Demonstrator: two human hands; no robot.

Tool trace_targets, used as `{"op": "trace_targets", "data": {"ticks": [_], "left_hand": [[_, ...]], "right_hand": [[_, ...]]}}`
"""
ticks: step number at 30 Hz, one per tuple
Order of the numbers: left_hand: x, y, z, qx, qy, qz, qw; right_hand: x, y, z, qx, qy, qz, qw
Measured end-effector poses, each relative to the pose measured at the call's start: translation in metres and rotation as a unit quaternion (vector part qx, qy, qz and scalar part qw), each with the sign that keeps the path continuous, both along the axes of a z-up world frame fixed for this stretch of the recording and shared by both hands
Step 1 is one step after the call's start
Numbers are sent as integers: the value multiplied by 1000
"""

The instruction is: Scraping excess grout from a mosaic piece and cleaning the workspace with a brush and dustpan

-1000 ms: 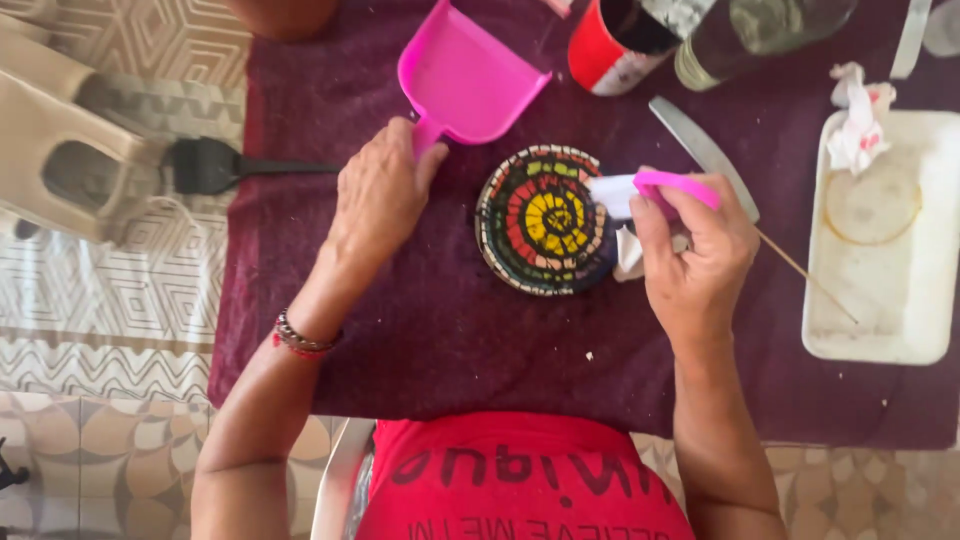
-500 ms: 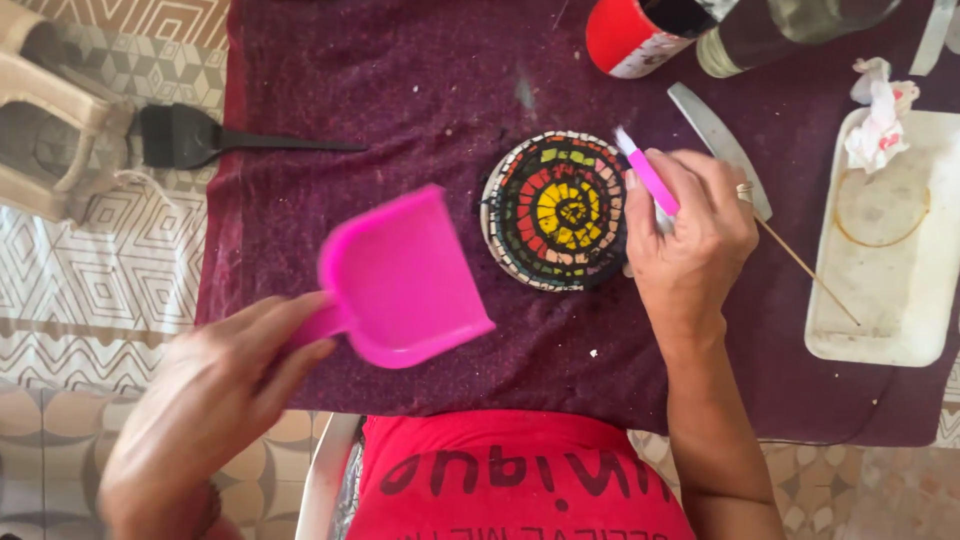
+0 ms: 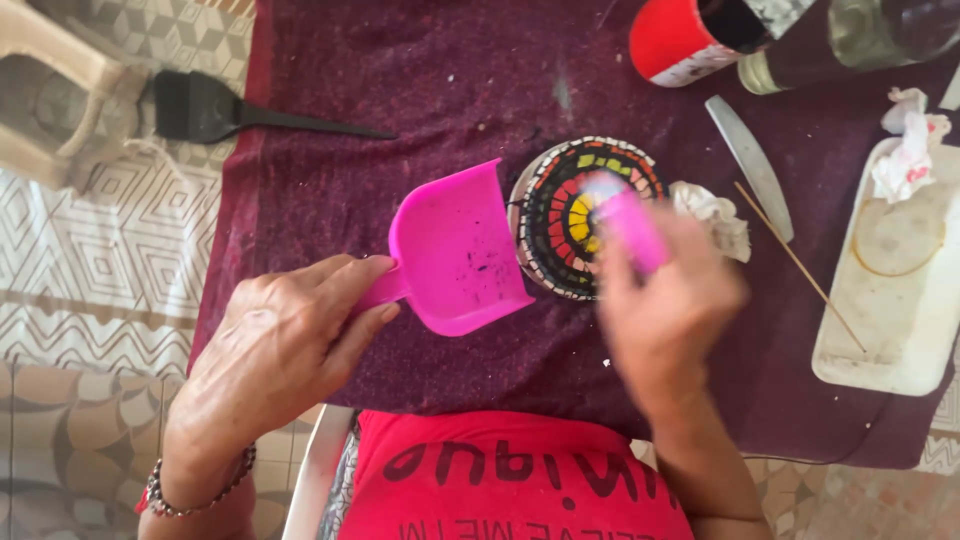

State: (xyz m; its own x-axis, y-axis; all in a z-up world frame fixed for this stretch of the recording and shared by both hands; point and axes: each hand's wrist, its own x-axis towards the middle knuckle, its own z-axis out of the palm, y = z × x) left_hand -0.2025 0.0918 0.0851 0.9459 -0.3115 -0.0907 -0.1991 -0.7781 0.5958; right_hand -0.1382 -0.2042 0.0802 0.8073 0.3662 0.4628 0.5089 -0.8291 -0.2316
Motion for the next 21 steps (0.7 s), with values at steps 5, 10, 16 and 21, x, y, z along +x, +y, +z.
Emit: {"op": "trace_targets", "data": {"ticks": [5, 10, 16, 21], "left_hand": [[2, 3, -5, -9, 9, -4, 1000], [3, 7, -12, -44, 0, -11, 999], [11, 21, -30, -74, -6, -34, 997], [17, 26, -33, -92, 7, -40, 995]], "right_hand": [[5, 9, -16, -75, -38, -46, 995], [-38, 44, -12, 17, 16, 114, 993], [49, -7, -5, -33, -59, 16, 998], [3, 35, -8, -50, -9, 136, 989]]}}
